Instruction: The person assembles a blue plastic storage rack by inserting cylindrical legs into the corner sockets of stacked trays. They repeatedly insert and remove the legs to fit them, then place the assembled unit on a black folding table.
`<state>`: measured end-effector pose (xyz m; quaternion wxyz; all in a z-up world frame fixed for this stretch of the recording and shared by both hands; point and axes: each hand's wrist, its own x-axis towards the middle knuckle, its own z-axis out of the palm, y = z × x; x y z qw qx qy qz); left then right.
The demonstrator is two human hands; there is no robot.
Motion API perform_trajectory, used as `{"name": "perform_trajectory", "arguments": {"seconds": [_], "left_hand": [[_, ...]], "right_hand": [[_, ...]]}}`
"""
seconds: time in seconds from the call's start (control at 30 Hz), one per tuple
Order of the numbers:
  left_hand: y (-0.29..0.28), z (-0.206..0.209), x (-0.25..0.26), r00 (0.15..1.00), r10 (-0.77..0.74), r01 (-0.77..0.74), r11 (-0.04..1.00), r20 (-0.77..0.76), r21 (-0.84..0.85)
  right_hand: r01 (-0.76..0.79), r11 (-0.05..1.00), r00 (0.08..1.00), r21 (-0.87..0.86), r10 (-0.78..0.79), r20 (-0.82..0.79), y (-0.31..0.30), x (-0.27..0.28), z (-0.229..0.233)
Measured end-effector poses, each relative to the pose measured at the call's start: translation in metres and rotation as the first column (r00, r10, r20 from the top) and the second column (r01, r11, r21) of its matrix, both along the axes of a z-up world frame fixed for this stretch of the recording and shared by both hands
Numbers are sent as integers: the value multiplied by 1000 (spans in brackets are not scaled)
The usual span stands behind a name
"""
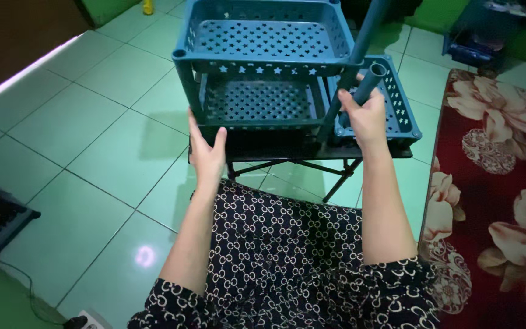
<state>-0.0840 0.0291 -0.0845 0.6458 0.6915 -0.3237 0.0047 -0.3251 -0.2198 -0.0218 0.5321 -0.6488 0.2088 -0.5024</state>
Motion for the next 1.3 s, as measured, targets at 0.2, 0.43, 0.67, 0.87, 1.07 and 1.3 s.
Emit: {"name": "perform_trajectory", "arguments": {"seconds": [0.2,0.43,0.67,0.87,1.07,1.3], "left_hand": [[-21,-10,64,995,-68,79,985,79,-150],[-42,-25,118,938,-326,307,940,-120,-151],[2,-29,3,856,-499,517,809,137,-279],[37,-11,-77,939,-248,276,957,239,-88],[40,0,-52,956,-255,281,938,146,-204],[50,-37,-20,900,-435,404,862,-37,-307]], "right_hand": [[-63,976,997,-207,54,-49,57,0,14],[72,941,967,-332,-147,-208,142,15,32],[225,811,953,-540,-298,-51,203,74,25],[176,844,963,-507,-253,-88,233,106,20],[253,694,946,-674,-324,22,219,79,38],[286,893,932,-348,-344,-114,146,14,49]]}}
